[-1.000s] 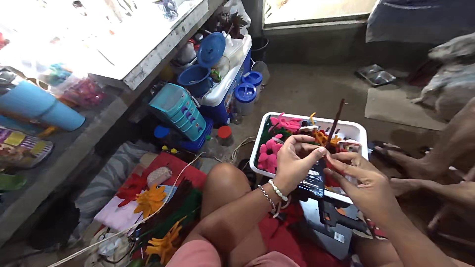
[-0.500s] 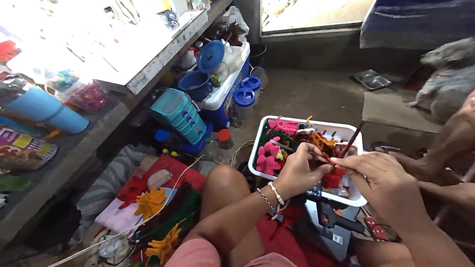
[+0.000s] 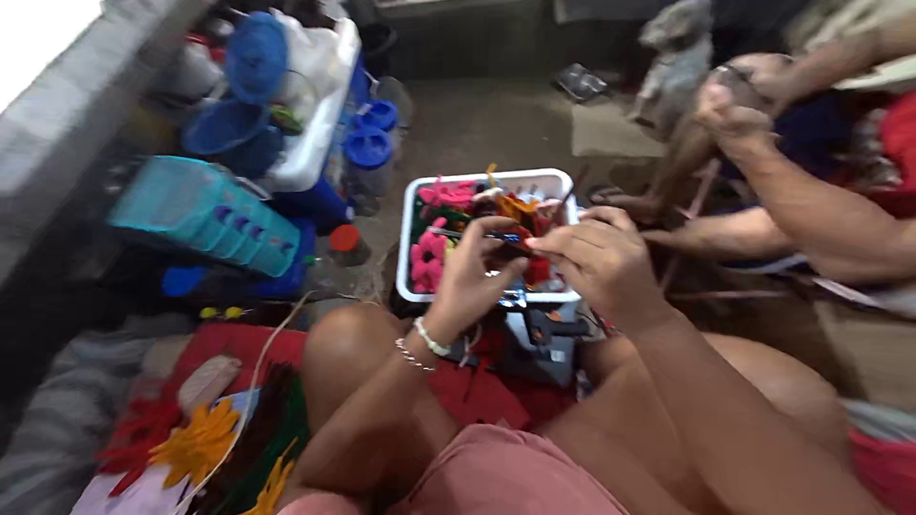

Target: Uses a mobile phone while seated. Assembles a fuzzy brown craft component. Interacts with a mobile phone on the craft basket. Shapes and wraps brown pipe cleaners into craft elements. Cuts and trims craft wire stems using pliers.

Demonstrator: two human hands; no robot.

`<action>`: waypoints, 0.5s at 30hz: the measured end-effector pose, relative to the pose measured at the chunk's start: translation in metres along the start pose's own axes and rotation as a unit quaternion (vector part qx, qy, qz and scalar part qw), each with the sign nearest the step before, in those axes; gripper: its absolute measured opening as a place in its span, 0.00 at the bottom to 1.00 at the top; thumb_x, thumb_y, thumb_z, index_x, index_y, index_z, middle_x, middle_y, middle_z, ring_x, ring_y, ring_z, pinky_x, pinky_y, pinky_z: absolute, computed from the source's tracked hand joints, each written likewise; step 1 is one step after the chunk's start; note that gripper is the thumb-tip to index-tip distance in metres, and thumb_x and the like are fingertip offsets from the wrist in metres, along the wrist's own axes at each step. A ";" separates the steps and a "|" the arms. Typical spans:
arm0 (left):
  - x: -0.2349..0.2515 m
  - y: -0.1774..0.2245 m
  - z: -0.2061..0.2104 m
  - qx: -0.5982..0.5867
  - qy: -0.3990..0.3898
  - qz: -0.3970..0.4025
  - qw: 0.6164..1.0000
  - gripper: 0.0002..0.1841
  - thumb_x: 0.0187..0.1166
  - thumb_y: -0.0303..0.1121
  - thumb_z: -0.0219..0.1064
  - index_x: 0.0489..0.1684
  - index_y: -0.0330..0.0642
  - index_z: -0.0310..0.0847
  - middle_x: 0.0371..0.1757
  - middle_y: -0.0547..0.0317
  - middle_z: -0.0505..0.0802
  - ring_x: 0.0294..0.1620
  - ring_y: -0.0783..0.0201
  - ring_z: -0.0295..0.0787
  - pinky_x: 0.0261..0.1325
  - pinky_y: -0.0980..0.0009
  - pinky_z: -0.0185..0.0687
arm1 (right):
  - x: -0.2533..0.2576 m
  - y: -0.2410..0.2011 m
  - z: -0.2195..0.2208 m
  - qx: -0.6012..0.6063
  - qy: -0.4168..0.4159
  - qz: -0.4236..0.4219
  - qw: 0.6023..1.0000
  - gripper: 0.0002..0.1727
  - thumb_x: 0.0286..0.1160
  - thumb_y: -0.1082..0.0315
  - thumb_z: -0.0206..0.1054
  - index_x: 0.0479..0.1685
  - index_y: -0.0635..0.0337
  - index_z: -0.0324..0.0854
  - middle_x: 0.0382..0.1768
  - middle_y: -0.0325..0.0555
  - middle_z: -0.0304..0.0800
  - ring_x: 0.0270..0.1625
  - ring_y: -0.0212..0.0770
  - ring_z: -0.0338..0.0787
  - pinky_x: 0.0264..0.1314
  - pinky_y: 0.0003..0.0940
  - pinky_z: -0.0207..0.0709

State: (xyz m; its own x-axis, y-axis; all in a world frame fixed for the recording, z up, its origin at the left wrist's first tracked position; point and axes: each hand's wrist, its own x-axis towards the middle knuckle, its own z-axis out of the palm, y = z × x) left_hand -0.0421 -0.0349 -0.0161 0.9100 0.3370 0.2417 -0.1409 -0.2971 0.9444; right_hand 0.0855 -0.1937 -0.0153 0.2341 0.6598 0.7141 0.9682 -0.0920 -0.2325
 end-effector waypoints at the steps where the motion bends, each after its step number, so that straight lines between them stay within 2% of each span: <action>1: 0.000 -0.001 -0.001 0.001 -0.001 0.001 1.000 0.28 0.74 0.23 0.74 0.74 0.33 0.71 0.47 0.52 0.94 0.44 0.67 0.95 0.52 0.67 0.93 | -0.002 0.000 0.000 -0.004 -0.003 0.002 1.000 0.10 0.83 0.69 0.66 0.46 0.57 0.95 0.42 0.46 0.97 0.48 0.42 0.95 0.73 0.48 0.75; 3: -0.001 -0.002 -0.003 0.004 0.003 -0.003 1.000 0.29 0.73 0.25 0.76 0.75 0.36 0.70 0.46 0.54 0.96 0.43 0.66 0.96 0.51 0.66 0.94 | -0.003 0.001 0.000 -0.011 -0.006 0.003 1.000 0.10 0.84 0.66 0.67 0.50 0.57 0.94 0.42 0.46 0.97 0.49 0.43 0.94 0.72 0.48 0.75; 9: -0.002 0.002 -0.005 -0.057 -0.005 -0.067 0.996 0.30 0.72 0.24 0.76 0.75 0.41 0.71 0.43 0.56 0.96 0.40 0.65 0.96 0.47 0.67 0.94 | -0.002 0.000 -0.003 -0.012 -0.003 -0.005 1.000 0.08 0.80 0.65 0.70 0.47 0.55 0.94 0.41 0.47 0.93 0.48 0.45 0.90 0.67 0.48 0.75; 15: -0.004 0.003 -0.006 -0.068 0.003 -0.066 0.995 0.30 0.72 0.23 0.76 0.75 0.40 0.72 0.44 0.56 0.96 0.41 0.64 0.96 0.47 0.67 0.95 | -0.002 0.000 -0.006 -0.015 -0.007 -0.026 1.000 0.08 0.79 0.66 0.72 0.47 0.54 0.95 0.40 0.47 0.93 0.47 0.45 0.89 0.66 0.49 0.73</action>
State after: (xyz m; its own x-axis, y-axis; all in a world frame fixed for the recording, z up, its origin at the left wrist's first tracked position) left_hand -0.0482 -0.0319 -0.0133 0.9221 0.3700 0.1135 -0.0714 -0.1255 0.9895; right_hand 0.0856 -0.1994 -0.0131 0.1824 0.6739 0.7159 0.9813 -0.0790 -0.1756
